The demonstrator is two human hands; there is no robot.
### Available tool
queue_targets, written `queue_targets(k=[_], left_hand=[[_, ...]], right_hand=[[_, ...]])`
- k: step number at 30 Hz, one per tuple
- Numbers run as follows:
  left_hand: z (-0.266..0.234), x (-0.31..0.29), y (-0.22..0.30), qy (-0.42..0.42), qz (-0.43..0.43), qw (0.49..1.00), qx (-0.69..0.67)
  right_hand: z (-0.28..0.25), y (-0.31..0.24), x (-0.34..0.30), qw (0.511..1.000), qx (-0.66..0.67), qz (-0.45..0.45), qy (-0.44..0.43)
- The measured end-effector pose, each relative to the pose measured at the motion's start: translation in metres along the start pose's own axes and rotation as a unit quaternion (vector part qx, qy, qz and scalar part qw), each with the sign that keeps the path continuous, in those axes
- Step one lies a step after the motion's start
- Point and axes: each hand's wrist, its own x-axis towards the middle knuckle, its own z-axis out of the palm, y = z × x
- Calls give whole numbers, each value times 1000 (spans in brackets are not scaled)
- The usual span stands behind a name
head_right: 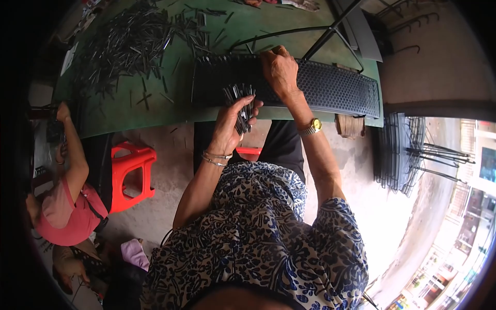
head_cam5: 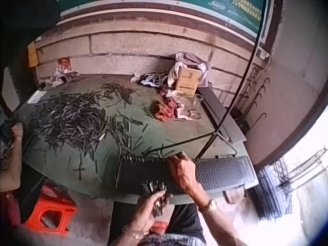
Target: The recorder is inserting small metal pins into the holes of a perforated metal component.
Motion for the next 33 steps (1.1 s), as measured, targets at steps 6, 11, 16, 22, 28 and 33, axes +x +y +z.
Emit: queue_targets(k=[6,11,16,22,28,33], left_hand=[[1,0,-1,10,17,1000,14],[6,0,-2,-4,33,998,51],[15,-2,-4,4,53,995,85],[12,0,-4,9,46,993,106],[7,5,-7,27,60,986,150],[17,0,-1,8,35,991,128]], right_hand=[[-53,-24,-9,924,257,168,-228],[-67,-33,-31,779,507,206,-306],[-69,-30,-33,788,486,238,-294],[-69,-30,-32,786,496,254,-269],[-69,-26,-28,800,476,247,-270],[-69,-18,-24,836,421,217,-277]])
